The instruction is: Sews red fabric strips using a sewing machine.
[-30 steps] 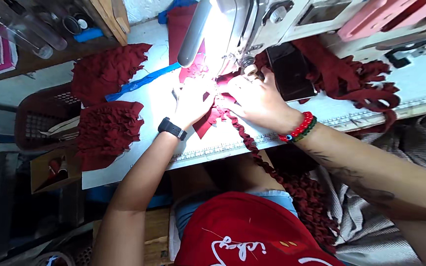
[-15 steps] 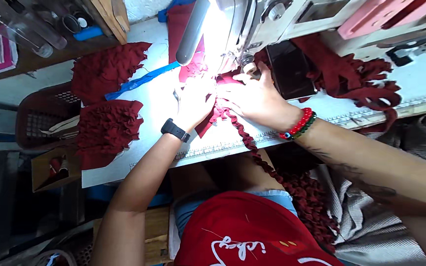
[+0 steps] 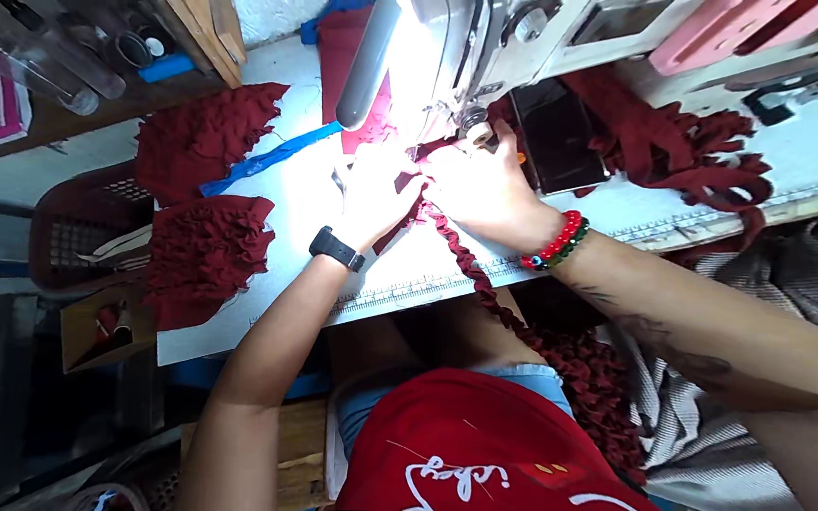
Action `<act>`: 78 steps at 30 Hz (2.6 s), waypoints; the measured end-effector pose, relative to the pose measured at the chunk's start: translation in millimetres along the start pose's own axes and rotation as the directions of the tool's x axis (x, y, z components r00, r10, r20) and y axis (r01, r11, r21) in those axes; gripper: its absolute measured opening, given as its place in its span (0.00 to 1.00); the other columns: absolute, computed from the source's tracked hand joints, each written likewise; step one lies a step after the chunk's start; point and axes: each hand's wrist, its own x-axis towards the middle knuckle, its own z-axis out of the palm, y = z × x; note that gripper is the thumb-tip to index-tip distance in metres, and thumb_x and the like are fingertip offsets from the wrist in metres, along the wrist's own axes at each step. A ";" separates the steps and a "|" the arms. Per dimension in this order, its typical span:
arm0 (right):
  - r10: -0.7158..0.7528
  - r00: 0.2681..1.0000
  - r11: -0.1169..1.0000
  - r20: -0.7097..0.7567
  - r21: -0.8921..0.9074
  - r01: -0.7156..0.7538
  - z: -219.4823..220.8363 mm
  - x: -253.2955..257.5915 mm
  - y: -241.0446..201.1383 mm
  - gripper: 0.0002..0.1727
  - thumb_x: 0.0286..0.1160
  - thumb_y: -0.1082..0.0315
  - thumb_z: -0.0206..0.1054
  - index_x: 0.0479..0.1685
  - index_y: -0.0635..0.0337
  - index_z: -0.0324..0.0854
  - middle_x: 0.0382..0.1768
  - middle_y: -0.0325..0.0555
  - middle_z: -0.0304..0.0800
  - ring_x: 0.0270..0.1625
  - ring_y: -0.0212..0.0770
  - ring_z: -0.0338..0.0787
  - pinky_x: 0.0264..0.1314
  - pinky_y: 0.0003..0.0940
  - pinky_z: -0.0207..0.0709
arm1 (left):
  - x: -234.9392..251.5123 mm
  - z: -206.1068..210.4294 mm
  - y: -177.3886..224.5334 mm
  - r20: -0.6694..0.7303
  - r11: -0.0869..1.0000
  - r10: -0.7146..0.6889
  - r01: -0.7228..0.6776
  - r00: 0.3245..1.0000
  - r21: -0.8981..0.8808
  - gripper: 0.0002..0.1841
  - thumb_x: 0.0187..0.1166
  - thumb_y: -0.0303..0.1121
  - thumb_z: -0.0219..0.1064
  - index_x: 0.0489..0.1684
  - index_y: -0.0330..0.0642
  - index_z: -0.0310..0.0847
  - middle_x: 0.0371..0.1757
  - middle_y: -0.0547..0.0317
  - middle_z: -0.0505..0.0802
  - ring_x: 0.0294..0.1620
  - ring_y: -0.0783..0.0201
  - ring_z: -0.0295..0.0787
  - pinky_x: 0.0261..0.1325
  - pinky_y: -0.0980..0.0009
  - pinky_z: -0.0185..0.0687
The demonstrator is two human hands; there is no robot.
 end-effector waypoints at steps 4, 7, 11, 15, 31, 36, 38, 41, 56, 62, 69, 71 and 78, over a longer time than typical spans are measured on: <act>-0.041 0.995 0.998 -0.089 -0.044 0.037 3.6 -6.7 -1.4 0.21 0.92 0.54 0.50 0.69 0.47 0.84 0.67 0.52 0.87 0.75 0.65 0.81 0.80 0.85 0.45 | -3.2 2.8 -2.8 0.018 0.998 0.019 -0.020 1.000 0.053 0.13 0.81 0.45 0.62 0.42 0.53 0.92 0.55 0.60 0.92 0.71 0.53 0.80 0.76 0.38 0.56; -0.060 0.991 0.997 -0.116 -0.048 0.055 5.2 -9.6 -1.5 0.18 0.91 0.58 0.53 0.65 0.46 0.87 0.63 0.50 0.89 0.72 0.65 0.82 0.80 0.86 0.43 | -3.2 0.7 -2.7 0.028 0.998 0.013 -0.014 1.000 0.058 0.13 0.82 0.45 0.62 0.42 0.54 0.92 0.55 0.60 0.92 0.69 0.54 0.80 0.74 0.41 0.60; -0.069 0.991 0.996 -0.119 -0.068 0.061 3.0 -9.0 -2.6 0.17 0.91 0.60 0.52 0.62 0.47 0.87 0.61 0.49 0.90 0.70 0.65 0.83 0.78 0.88 0.42 | -2.8 -0.2 -1.8 0.046 0.999 -0.025 0.023 0.999 0.046 0.12 0.82 0.46 0.62 0.43 0.54 0.92 0.54 0.60 0.92 0.70 0.54 0.80 0.74 0.38 0.58; -0.029 0.999 0.997 -0.023 -0.075 0.027 -1.7 -3.4 -1.8 0.18 0.91 0.60 0.52 0.65 0.44 0.87 0.69 0.50 0.87 0.76 0.69 0.79 0.77 0.90 0.39 | 2.8 1.3 -4.7 0.069 0.997 -0.066 0.064 0.995 0.034 0.13 0.83 0.47 0.62 0.45 0.55 0.93 0.55 0.61 0.92 0.72 0.54 0.79 0.76 0.37 0.57; 0.159 0.984 0.973 -0.079 0.183 -0.142 -1.6 -9.7 -10.9 0.17 0.86 0.56 0.58 0.44 0.56 0.90 0.40 0.52 0.91 0.49 0.57 0.92 0.46 0.60 0.80 | -1.1 0.5 -7.1 0.061 0.992 0.124 -0.124 0.990 0.008 0.11 0.81 0.36 0.63 0.50 0.52 0.93 0.57 0.59 0.92 0.71 0.55 0.80 0.78 0.44 0.60; 0.258 0.956 0.926 0.136 0.246 -0.285 -10.6 2.7 -9.8 0.18 0.81 0.49 0.66 0.47 0.54 0.90 0.44 0.52 0.92 0.52 0.56 0.91 0.50 0.63 0.80 | -1.3 2.8 -13.0 0.073 0.994 0.108 -0.106 0.991 -0.025 0.12 0.83 0.45 0.64 0.50 0.58 0.94 0.59 0.65 0.92 0.73 0.58 0.79 0.80 0.39 0.55; 0.264 0.951 0.909 0.162 0.287 -0.301 -13.8 6.8 -9.6 0.16 0.80 0.52 0.66 0.46 0.55 0.89 0.45 0.52 0.92 0.53 0.56 0.91 0.51 0.63 0.79 | -0.3 4.7 -12.9 0.049 0.995 0.100 -0.098 0.994 -0.031 0.12 0.82 0.45 0.64 0.47 0.56 0.94 0.58 0.64 0.93 0.72 0.57 0.80 0.81 0.39 0.55; 0.272 0.952 0.895 0.140 0.328 -0.304 -16.4 10.4 -8.5 0.18 0.85 0.50 0.61 0.49 0.52 0.91 0.44 0.50 0.94 0.53 0.54 0.93 0.53 0.63 0.81 | 1.9 3.7 -10.8 0.059 0.999 0.034 -0.032 0.998 -0.043 0.12 0.83 0.44 0.63 0.45 0.55 0.94 0.56 0.63 0.94 0.70 0.58 0.82 0.78 0.41 0.57; 0.273 0.902 0.671 0.334 0.606 -0.427 -18.4 19.8 -0.5 0.14 0.76 0.58 0.76 0.52 0.56 0.90 0.36 0.45 0.90 0.30 0.36 0.85 0.35 0.37 0.81 | 1.8 6.3 -12.9 0.052 0.997 -0.009 0.013 0.999 -0.076 0.14 0.85 0.46 0.62 0.46 0.54 0.93 0.57 0.61 0.93 0.70 0.57 0.82 0.78 0.42 0.58; 0.296 0.955 0.824 -0.020 0.511 -0.244 -9.2 3.6 -13.4 0.10 0.76 0.62 0.75 0.43 0.60 0.87 0.38 0.53 0.90 0.40 0.50 0.90 0.47 0.54 0.83 | 2.5 7.6 -12.5 0.073 0.998 -0.033 0.037 0.997 -0.053 0.14 0.85 0.46 0.62 0.48 0.56 0.94 0.57 0.61 0.93 0.69 0.57 0.81 0.78 0.42 0.57; 0.021 0.985 0.982 -0.173 0.189 0.013 8.3 -18.5 -30.5 0.11 0.82 0.72 0.63 0.53 0.66 0.88 0.55 0.60 0.89 0.56 0.58 0.91 0.55 0.55 0.85 | -0.7 8.1 -13.8 0.023 0.998 0.046 -0.045 0.999 -0.052 0.12 0.83 0.42 0.63 0.46 0.52 0.93 0.56 0.59 0.93 0.68 0.55 0.82 0.76 0.43 0.61; -0.022 0.987 0.992 -0.162 0.121 0.042 7.5 -26.4 -35.7 0.12 0.84 0.67 0.60 0.49 0.66 0.86 0.49 0.58 0.88 0.51 0.57 0.91 0.47 0.53 0.86 | -1.0 8.7 -13.4 0.002 0.998 0.051 -0.050 0.999 -0.048 0.13 0.83 0.44 0.62 0.44 0.52 0.93 0.56 0.61 0.93 0.68 0.57 0.82 0.76 0.43 0.60; 0.154 0.987 0.933 0.045 0.323 -0.160 -12.6 -33.2 -24.6 0.13 0.90 0.59 0.57 0.47 0.55 0.86 0.28 0.48 0.87 0.30 0.50 0.90 0.31 0.55 0.81 | -0.6 9.2 -12.2 0.041 1.000 0.018 -0.018 0.999 -0.001 0.12 0.81 0.45 0.63 0.41 0.54 0.92 0.54 0.61 0.93 0.69 0.55 0.81 0.75 0.40 0.59</act>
